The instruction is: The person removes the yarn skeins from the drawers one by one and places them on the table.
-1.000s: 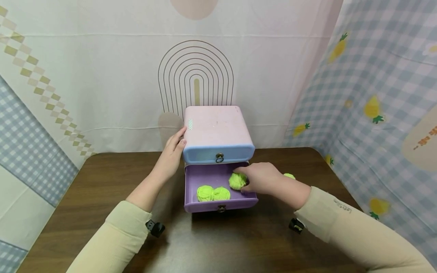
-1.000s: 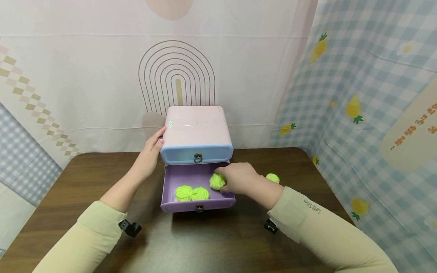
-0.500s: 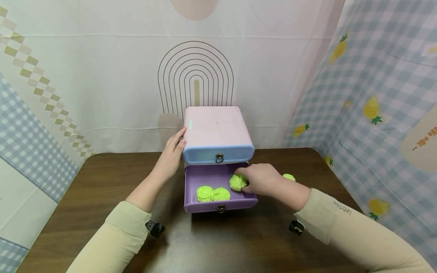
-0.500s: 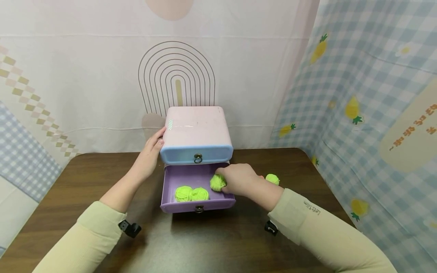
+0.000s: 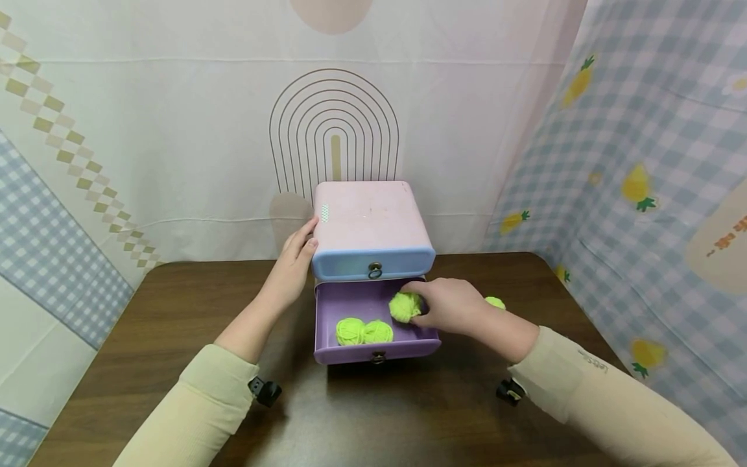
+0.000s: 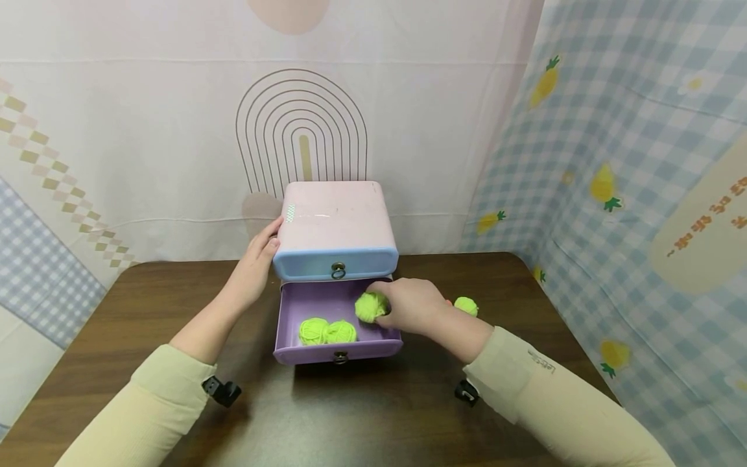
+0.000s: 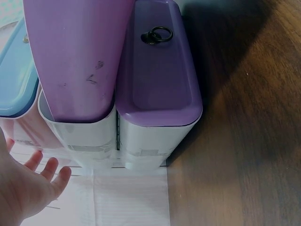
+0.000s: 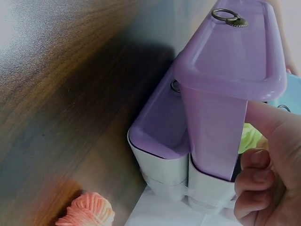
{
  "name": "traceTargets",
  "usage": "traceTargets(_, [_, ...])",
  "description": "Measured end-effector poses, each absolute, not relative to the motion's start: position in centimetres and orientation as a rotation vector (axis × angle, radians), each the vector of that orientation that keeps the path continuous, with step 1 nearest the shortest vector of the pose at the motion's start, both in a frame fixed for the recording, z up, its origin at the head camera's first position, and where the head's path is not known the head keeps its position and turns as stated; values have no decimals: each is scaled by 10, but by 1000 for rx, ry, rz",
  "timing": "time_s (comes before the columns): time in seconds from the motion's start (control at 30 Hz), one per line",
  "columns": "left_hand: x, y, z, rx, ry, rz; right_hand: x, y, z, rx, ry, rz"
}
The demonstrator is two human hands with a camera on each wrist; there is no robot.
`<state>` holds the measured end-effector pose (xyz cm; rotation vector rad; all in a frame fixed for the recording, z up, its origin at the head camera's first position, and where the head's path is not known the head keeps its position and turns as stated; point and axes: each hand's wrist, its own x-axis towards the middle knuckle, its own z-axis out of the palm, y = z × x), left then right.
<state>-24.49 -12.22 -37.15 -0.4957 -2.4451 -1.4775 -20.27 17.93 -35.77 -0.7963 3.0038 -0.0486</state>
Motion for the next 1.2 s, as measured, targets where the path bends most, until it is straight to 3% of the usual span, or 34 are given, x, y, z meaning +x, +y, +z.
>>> traceTargets(0.77, [-245, -122, -374, -483, -2462, -1465, -183, 214, -341, -804, 3141, -380])
traceTargets(1.2, [-244, -123, -371, -484, -2459, -1461, -172, 252, -347, -549, 3137, -509])
